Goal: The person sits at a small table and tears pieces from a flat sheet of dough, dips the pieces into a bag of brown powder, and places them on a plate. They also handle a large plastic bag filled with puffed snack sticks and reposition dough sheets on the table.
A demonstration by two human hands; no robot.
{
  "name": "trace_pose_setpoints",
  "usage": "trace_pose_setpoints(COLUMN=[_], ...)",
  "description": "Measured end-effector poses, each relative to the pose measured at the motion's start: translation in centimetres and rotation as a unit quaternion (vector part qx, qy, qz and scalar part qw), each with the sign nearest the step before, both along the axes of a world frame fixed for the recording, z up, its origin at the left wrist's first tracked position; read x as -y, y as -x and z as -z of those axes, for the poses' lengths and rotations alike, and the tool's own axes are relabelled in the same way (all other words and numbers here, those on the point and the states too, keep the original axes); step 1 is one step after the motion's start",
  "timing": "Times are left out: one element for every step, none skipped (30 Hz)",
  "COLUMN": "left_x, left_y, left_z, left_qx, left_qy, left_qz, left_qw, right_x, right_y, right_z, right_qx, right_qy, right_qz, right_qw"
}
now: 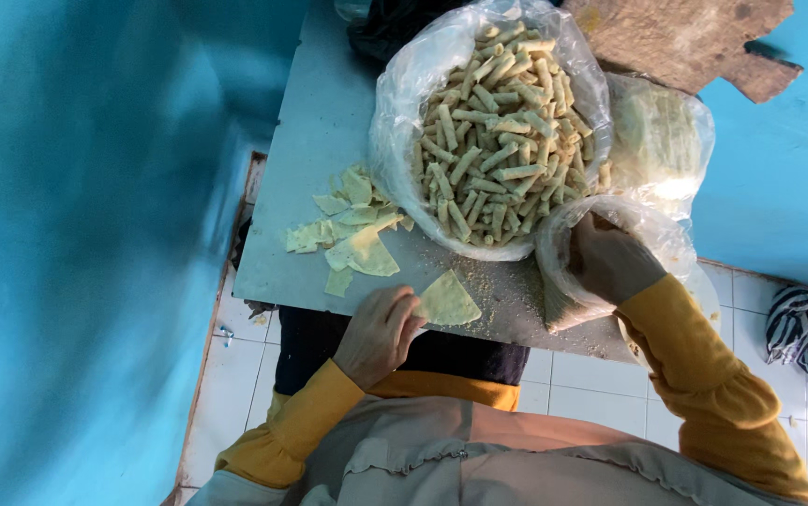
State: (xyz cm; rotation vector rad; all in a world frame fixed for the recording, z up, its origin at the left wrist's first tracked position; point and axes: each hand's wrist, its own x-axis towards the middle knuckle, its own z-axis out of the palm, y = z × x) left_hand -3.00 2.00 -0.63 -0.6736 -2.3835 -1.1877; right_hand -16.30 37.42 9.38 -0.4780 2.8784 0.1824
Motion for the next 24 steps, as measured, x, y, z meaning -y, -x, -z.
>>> trace_pose_setpoints(left_x=[-0.1, -0.2, -0.3, -0.4, -0.6, -0.7, -0.8, -0.8, -0.8, -0.8, -0.7, -0.7, -0.6, -0.6, -0.5, -0.5, -0.4, -0.4, -0.4, -0.4, -0.3, -0.3, -0.3, -0.4], left_y=[0.0, 0.0, 0.0, 0.1, 0.2, 0.3, 0.3, 0.4, 0.4, 0.4, 0.3, 0.3, 0.2, 0.2, 0.2, 0.2, 0.3, 0.3, 0.4, 0.5, 0.5, 0.5, 0.5, 0.4], left_z=[-0.3, -0.6, -0.9, -1.1, -1.4, -1.7, -1.9, -2.2, -2.5, -2.7, -2.9, -3.1, -3.3, -3.5, -3.6, -3.8, -3.9, -4.0, -4.0, -4.1, -4.1, -4.2, -4.2, -4.1], left_qx=[0.023, 0.047, 0.070, 0.071, 0.073, 0.074, 0.075, 0.075, 0.075, 0.078, 0.081, 0.085, 0.097, 0.110, 0.122, 0.121, 0.120, 0.122, 0.128, 0.131, 0.135, 0.133, 0.133, 0.133], left_qy=[-0.006, -0.013, -0.022, -0.012, -0.003, 0.007, -0.002, -0.010, -0.018, -0.019, -0.019, -0.018, -0.010, -0.002, 0.006, 0.031, 0.054, 0.077, 0.093, 0.109, 0.124, 0.121, 0.116, 0.113], left_qz=[-0.008, -0.015, -0.023, -0.031, -0.037, -0.045, -0.045, -0.045, -0.045, -0.047, -0.049, -0.051, -0.049, -0.046, -0.044, -0.044, -0.046, -0.049, -0.054, -0.059, -0.063, -0.066, -0.069, -0.069], left_qw=[1.000, 0.999, 0.997, 0.997, 0.997, 0.996, 0.996, 0.996, 0.996, 0.996, 0.995, 0.995, 0.994, 0.993, 0.992, 0.991, 0.990, 0.988, 0.986, 0.984, 0.981, 0.982, 0.982, 0.982], right_x=[0.0, -0.1, -0.2, -0.2, -0.4, -0.3, -0.1, 0.0, 0.5, 1.5, 2.6, 3.8, 5.6, 7.5, 9.5, 11.4, 13.4, 14.9, 15.5, 15.9, 16.0, 15.8, 15.4, 15.0], right_y=[-0.2, -0.5, -0.8, -1.0, -1.4, -1.7, -2.2, -2.8, -3.3, -3.8, -4.4, -4.9, -5.4, -5.8, -6.2, -6.4, -7.2, -8.5, -9.3, -9.8, -10.2, -10.7, -11.1, -11.6], right_z=[-0.1, -0.5, -1.0, -1.5, -2.5, -3.1, -3.8, -4.5, -4.9, -4.8, -4.6, -4.2, -3.3, -2.0, -0.7, 0.8, 2.3, 3.6, 4.5, 5.3, 5.9, 6.3, 6.5, 6.6], right_qx=[-0.016, -0.031, -0.047, -0.054, -0.060, -0.066, -0.067, -0.068, -0.069, -0.049, -0.029, -0.008, -0.054, -0.098, -0.148, -0.197, -0.096, 0.014, -0.001, -0.017, -0.034, -0.091, -0.145, -0.199], right_qy=[0.039, 0.076, 0.112, 0.139, 0.165, 0.192, 0.234, 0.276, 0.318, 0.378, 0.436, 0.493, 0.459, 0.417, 0.393, 0.365, 0.443, 0.507, 0.482, 0.457, 0.430, 0.398, 0.364, 0.328], right_qz=[0.003, 0.007, 0.011, 0.023, 0.035, 0.048, 0.065, 0.081, 0.097, 0.091, 0.086, 0.080, -0.031, -0.142, -0.222, -0.302, -0.182, -0.057, -0.064, -0.072, -0.080, -0.125, -0.171, -0.211], right_qw=[0.999, 0.997, 0.993, 0.989, 0.984, 0.978, 0.968, 0.955, 0.940, 0.920, 0.895, 0.867, 0.887, 0.892, 0.880, 0.859, 0.872, 0.860, 0.874, 0.887, 0.899, 0.904, 0.904, 0.899])
